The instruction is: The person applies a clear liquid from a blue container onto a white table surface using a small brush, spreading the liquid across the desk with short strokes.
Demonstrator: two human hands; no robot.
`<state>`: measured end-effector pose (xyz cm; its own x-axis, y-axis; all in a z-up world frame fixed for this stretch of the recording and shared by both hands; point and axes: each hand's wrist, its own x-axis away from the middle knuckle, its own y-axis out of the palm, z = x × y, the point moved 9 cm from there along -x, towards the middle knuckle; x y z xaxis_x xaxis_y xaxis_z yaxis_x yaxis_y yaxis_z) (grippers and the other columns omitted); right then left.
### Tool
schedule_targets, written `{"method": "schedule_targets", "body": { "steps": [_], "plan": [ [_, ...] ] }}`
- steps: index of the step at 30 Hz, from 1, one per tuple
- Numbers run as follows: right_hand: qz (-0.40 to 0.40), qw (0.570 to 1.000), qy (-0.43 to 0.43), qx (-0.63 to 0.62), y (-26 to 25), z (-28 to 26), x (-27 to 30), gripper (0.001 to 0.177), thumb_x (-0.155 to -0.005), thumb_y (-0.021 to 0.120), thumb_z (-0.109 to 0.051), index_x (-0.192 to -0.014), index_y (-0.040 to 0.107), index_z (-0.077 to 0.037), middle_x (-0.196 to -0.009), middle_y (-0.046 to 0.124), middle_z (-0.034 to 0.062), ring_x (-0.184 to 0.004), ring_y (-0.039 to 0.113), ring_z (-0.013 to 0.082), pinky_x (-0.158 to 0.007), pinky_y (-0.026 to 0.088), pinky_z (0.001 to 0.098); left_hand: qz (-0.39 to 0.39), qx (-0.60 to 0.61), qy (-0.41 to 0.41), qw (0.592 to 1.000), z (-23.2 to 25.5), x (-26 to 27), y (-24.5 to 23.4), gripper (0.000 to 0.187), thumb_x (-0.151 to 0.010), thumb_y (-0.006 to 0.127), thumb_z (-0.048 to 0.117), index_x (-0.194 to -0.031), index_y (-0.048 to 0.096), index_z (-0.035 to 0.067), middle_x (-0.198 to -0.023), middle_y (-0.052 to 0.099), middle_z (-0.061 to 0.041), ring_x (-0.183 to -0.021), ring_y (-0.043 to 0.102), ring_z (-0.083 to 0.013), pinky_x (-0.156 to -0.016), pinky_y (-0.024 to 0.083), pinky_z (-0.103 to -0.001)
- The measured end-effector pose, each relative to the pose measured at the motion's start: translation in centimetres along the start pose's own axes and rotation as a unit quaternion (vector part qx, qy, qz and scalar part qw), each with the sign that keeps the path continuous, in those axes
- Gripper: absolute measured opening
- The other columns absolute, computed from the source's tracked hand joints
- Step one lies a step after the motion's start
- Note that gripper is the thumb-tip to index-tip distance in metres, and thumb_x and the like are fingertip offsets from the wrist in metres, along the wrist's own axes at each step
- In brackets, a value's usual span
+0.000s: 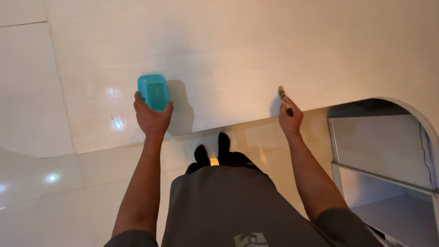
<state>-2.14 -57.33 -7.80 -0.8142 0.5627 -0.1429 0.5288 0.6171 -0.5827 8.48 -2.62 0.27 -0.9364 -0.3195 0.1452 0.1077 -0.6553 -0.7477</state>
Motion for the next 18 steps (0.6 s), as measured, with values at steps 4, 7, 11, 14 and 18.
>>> {"method": "schedule_targets", "body": {
  "steps": [4,7,11,14,18],
  "plan": [
    [-0.011,0.994,-0.073,0.080,-1.5,-1.7,-1.6,0.030,-0.103,0.073,-0.015,-0.128,0.073,0.000,-0.100,0.077,0.0175,-0.084,0.067,0.0206,-0.076,0.054,0.0302,0.012,-0.009,0.010,1.000,-0.3,-0.1,0.2,0.111,-0.077,0.089,0.040,-0.156,0.025,-0.003,-0.142,0.047,-0.028,-0.121,0.059,-0.0446,-0.089,0.056,-0.054],
    [-0.005,0.977,-0.180,0.114,-1.8,-4.3,-2.0,0.029,-0.103,0.072,-0.016,-0.126,0.072,0.002,-0.111,0.076,0.0215,-0.099,0.075,0.0309,-0.085,0.059,0.0363,0.021,0.000,0.017,1.000,-0.4,0.0,0.1,0.110,-0.077,0.090,0.040,-0.156,0.026,-0.003,-0.142,0.048,-0.028,-0.121,0.059,-0.0442,-0.089,0.057,-0.053],
    [-0.041,0.973,-0.154,0.168,0.3,-5.4,-2.3,0.030,-0.101,0.072,-0.020,-0.124,0.074,-0.003,-0.102,0.075,0.0228,-0.091,0.075,0.0352,-0.080,0.058,0.0397,0.020,0.015,0.016,1.000,-0.2,0.1,0.0,0.110,-0.075,0.090,0.039,-0.155,0.027,-0.002,-0.141,0.049,-0.028,-0.120,0.059,-0.0438,-0.090,0.057,-0.053],
    [-0.070,0.970,-0.142,0.187,2.6,-6.9,-1.4,0.029,-0.098,0.073,-0.022,-0.122,0.076,-0.005,-0.086,0.073,0.0216,-0.077,0.072,0.0352,-0.071,0.057,0.0417,0.019,0.017,0.015,1.000,0.2,0.1,-0.3,0.109,-0.075,0.090,0.039,-0.155,0.027,-0.001,-0.141,0.050,-0.027,-0.119,0.060,-0.0435,-0.089,0.056,-0.053],
    [-0.118,0.971,-0.135,0.160,6.0,-9.9,0.8,0.032,-0.096,0.072,-0.021,-0.123,0.076,-0.005,-0.073,0.068,0.0196,-0.064,0.067,0.0333,-0.062,0.053,0.0426,-0.004,0.019,-0.007,1.000,0.1,0.1,-0.2,0.109,-0.075,0.088,0.039,-0.155,0.027,-0.001,-0.141,0.049,-0.026,-0.117,0.061,-0.0426,-0.088,0.057,-0.053]
  ]
}}
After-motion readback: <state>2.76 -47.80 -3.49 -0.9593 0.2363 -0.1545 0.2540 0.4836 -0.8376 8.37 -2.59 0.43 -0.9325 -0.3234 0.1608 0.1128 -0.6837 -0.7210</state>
